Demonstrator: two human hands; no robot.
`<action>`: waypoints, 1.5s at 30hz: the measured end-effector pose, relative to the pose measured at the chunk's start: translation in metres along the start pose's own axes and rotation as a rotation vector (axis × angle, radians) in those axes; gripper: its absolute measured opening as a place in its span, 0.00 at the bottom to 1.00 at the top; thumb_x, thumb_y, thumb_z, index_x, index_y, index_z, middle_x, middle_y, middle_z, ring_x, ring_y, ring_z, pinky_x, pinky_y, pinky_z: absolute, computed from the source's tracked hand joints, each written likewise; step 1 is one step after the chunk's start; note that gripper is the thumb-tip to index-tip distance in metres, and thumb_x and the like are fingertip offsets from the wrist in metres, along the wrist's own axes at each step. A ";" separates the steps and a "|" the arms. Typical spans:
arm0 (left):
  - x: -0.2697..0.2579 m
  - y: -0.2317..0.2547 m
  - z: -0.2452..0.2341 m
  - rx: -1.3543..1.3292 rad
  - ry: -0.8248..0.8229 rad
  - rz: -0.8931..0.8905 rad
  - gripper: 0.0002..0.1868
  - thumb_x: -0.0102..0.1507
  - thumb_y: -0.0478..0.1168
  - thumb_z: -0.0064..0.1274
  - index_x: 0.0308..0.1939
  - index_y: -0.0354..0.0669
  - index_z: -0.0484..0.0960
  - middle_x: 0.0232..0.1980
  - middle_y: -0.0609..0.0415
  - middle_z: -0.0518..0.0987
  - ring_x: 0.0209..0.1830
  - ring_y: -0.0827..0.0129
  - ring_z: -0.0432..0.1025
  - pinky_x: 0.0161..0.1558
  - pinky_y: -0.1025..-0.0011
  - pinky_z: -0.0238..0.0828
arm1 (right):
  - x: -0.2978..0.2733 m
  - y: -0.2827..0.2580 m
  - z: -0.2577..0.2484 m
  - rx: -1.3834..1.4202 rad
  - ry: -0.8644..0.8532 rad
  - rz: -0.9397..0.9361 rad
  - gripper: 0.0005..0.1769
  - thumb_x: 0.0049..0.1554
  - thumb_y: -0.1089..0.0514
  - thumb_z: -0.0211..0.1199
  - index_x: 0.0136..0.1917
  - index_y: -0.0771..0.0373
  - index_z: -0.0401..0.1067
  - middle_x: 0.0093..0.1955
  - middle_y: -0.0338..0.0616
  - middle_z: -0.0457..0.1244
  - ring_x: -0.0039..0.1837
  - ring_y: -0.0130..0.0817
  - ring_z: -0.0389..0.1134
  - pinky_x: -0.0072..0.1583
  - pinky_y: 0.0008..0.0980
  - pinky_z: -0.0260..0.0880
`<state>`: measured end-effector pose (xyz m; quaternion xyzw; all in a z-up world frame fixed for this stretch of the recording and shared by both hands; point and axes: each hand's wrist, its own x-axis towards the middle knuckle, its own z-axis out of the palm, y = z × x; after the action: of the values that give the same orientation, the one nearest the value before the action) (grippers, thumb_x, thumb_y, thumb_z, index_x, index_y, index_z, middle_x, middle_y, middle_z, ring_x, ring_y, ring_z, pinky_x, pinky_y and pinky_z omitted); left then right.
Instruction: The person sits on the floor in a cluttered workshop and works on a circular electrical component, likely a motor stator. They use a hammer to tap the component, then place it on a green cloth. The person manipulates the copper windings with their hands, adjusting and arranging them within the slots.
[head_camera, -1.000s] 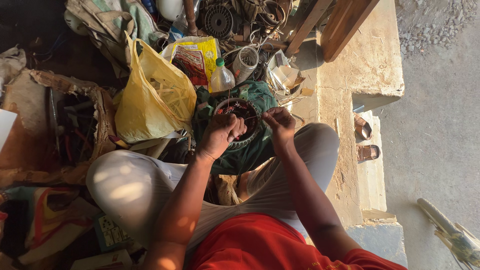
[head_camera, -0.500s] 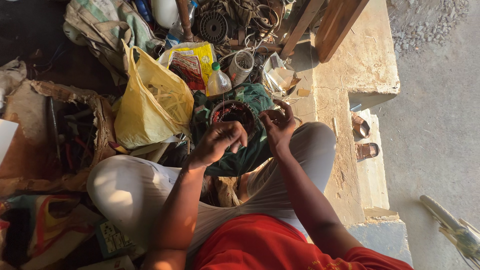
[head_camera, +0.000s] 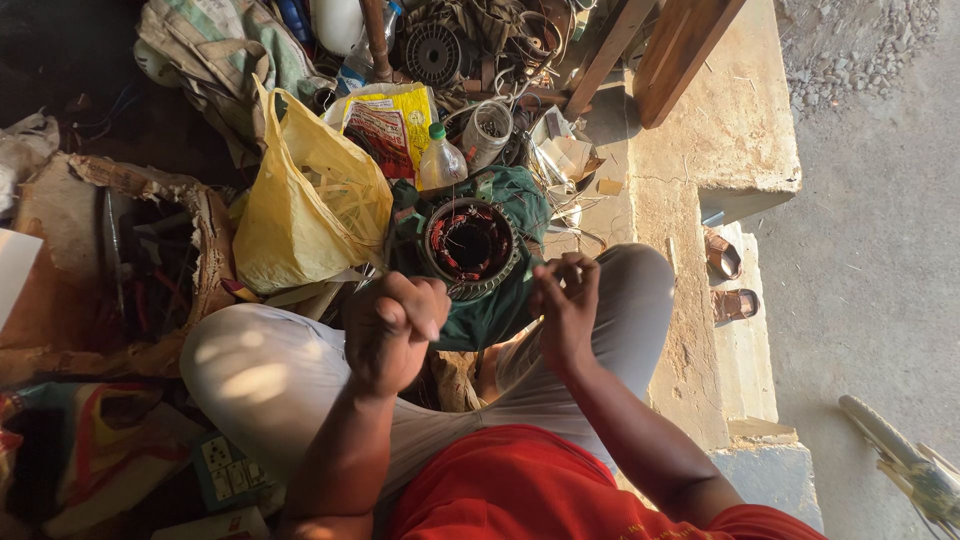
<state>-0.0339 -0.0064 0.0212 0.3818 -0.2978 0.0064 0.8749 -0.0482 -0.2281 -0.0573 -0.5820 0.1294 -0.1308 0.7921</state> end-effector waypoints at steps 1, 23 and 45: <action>-0.002 -0.002 0.011 0.015 -0.034 -0.015 0.24 0.76 0.57 0.44 0.34 0.42 0.73 0.26 0.62 0.67 0.24 0.78 0.56 0.31 0.75 0.51 | -0.014 -0.009 0.004 -0.164 -0.198 -0.071 0.27 0.59 0.60 0.68 0.65 0.65 0.56 0.57 0.51 0.58 0.41 0.29 0.63 0.37 0.30 0.64; -0.024 -0.117 -0.033 1.367 -0.271 -0.122 0.23 0.67 0.46 0.60 0.60 0.34 0.80 0.57 0.43 0.83 0.63 0.55 0.74 0.65 0.62 0.70 | 0.004 -0.029 -0.034 0.039 -0.464 -0.192 0.16 0.72 0.50 0.53 0.53 0.66 0.68 0.49 0.49 0.67 0.53 0.37 0.71 0.57 0.37 0.73; 0.026 -0.090 -0.064 1.460 0.130 -0.151 0.11 0.59 0.48 0.69 0.39 0.47 0.89 0.40 0.59 0.85 0.47 0.61 0.69 0.51 0.60 0.64 | 0.039 -0.049 -0.023 -0.082 -0.466 -0.244 0.10 0.69 0.59 0.59 0.58 0.68 0.68 0.49 0.51 0.69 0.51 0.37 0.72 0.55 0.36 0.75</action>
<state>0.0419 -0.0325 -0.0590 0.8853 -0.1380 0.1654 0.4121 -0.0226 -0.2766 -0.0190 -0.6394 -0.1223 -0.0825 0.7546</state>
